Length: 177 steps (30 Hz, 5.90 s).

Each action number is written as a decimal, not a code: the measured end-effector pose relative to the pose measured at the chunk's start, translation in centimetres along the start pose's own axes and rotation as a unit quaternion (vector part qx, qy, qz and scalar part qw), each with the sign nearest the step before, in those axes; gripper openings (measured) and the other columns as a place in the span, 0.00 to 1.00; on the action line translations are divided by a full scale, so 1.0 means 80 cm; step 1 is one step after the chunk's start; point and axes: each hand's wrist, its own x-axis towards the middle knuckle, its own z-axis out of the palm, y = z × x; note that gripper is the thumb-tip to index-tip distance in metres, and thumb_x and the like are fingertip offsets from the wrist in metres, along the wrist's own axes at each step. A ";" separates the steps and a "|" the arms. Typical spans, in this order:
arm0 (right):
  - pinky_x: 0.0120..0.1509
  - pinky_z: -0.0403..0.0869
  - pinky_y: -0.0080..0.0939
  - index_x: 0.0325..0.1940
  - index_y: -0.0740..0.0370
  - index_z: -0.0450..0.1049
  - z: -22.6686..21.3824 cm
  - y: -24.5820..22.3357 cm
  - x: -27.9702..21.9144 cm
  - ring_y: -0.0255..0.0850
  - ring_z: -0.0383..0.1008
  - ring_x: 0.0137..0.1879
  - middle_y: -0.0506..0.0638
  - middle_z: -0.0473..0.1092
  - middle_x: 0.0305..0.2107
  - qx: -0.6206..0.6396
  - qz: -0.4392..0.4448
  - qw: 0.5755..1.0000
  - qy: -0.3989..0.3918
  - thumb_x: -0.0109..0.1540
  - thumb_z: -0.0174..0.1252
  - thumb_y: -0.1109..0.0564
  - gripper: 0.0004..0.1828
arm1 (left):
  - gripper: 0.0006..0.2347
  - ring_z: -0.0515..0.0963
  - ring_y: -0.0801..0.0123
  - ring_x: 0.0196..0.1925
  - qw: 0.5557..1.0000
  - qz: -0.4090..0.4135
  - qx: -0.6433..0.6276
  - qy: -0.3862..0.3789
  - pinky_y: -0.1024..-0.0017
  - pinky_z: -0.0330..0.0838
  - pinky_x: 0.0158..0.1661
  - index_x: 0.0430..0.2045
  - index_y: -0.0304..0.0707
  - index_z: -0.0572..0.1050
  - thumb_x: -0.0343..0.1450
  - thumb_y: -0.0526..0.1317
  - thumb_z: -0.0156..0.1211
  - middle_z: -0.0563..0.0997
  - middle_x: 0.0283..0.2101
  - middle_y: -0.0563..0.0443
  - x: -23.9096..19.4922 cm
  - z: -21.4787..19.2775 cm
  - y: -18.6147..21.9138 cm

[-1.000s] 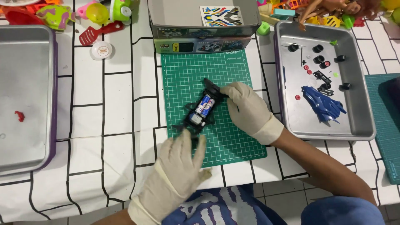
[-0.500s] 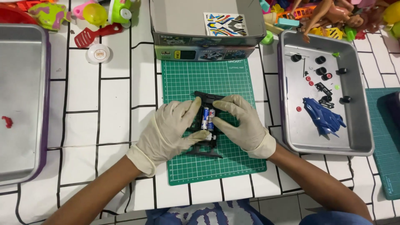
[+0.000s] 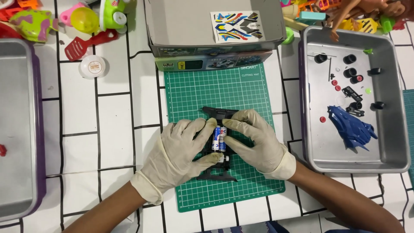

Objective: Assembling a toy car chassis by installing batteries and small mechanical parts on a cutting mat.

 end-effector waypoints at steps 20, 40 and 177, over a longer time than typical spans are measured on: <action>0.60 0.74 0.45 0.52 0.57 0.75 -0.006 0.008 0.000 0.43 0.69 0.53 0.48 0.65 0.44 0.006 0.023 0.997 -0.074 0.62 0.65 0.58 0.15 | 0.30 0.74 0.61 0.40 0.998 -0.043 -0.005 -0.034 0.64 0.66 0.33 0.59 0.41 0.71 0.74 0.65 0.42 0.77 0.51 0.51 0.011 -0.017 0.007; 0.60 0.74 0.48 0.53 0.60 0.73 -0.005 0.004 0.004 0.47 0.68 0.54 0.51 0.65 0.45 -0.016 0.000 0.997 -0.080 0.65 0.59 0.57 0.12 | 0.31 0.74 0.60 0.41 0.999 -0.036 0.008 -0.034 0.64 0.67 0.34 0.61 0.41 0.70 0.74 0.66 0.43 0.77 0.53 0.50 0.007 -0.014 0.005; 0.32 0.71 0.43 0.48 0.66 0.77 -0.021 -0.052 -0.027 0.43 0.71 0.32 0.53 0.66 0.31 0.034 -0.040 0.997 0.054 0.60 0.50 0.76 0.18 | 0.20 0.71 0.58 0.46 0.996 -0.003 0.012 0.090 0.59 0.65 0.42 0.57 0.52 0.74 0.73 0.53 0.49 0.74 0.46 0.53 -0.018 0.039 -0.006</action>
